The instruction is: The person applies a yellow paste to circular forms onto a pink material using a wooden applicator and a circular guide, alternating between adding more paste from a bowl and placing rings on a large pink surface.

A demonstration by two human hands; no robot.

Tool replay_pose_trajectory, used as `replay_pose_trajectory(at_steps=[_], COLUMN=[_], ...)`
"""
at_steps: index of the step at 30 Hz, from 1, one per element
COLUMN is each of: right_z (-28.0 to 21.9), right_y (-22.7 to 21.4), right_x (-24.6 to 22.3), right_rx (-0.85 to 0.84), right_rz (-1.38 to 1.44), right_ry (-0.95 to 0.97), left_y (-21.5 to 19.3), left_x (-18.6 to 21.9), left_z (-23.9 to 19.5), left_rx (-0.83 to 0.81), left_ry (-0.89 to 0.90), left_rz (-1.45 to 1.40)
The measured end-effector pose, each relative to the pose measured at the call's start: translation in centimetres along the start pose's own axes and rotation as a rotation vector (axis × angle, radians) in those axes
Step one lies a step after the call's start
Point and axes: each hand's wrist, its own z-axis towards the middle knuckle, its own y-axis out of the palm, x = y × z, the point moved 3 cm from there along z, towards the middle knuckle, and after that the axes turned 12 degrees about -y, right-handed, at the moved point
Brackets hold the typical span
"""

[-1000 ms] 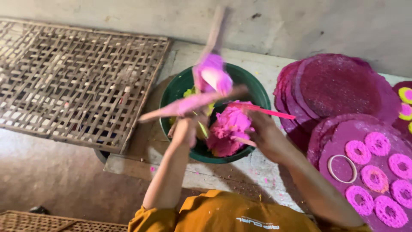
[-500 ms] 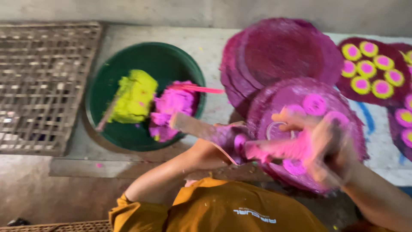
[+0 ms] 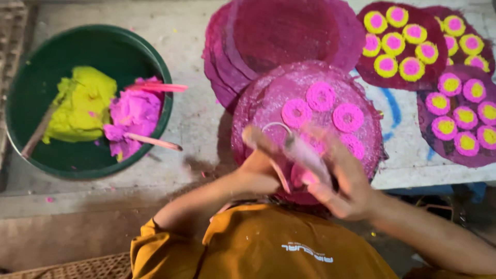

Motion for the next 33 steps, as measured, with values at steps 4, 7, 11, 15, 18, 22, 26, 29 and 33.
replay_pose_trajectory(at_steps=[4,7,11,15,18,22,26,29,33], right_z=[-0.2,-3.3,-6.7,-7.7,-7.3,-6.1,-5.3,-4.3,-2.3], right_y=[-4.4,-6.1,-5.7,-5.7,-7.6,-8.4,-7.3,-5.9,-3.4], right_x=[4.2,5.6,8.0,10.2,12.4,14.6,15.2,14.7,13.9], right_rx=[-0.341,-0.343,-0.389,-0.552,-0.692,-0.681,-0.725,-0.768,-0.761], right_rz=[0.844,1.006,1.15,1.066,0.728,0.571,0.421,0.222,0.258], right_ry=[0.312,0.554,0.843,0.976,1.127,1.187,1.234,1.08,0.978], left_y=[-1.1,-2.8,-5.2,-5.0,-6.4,-8.3,-9.3,-9.7,-12.0], left_x=[0.1,2.6,5.7,1.9,-0.6,-2.0,-3.4,-4.6,-5.2], left_z=[3.3,4.1,4.6,6.3,7.8,9.2,10.2,10.1,9.4], left_rx=[0.087,-0.025,-0.325,-0.266,-0.229,-0.179,-0.058,-0.073,-0.151], left_ry=[0.101,0.144,0.622,0.583,0.67,0.757,0.708,0.774,0.822], left_rz=[0.263,0.353,-0.683,-1.024,-1.031,-1.065,-1.275,-1.386,-1.352])
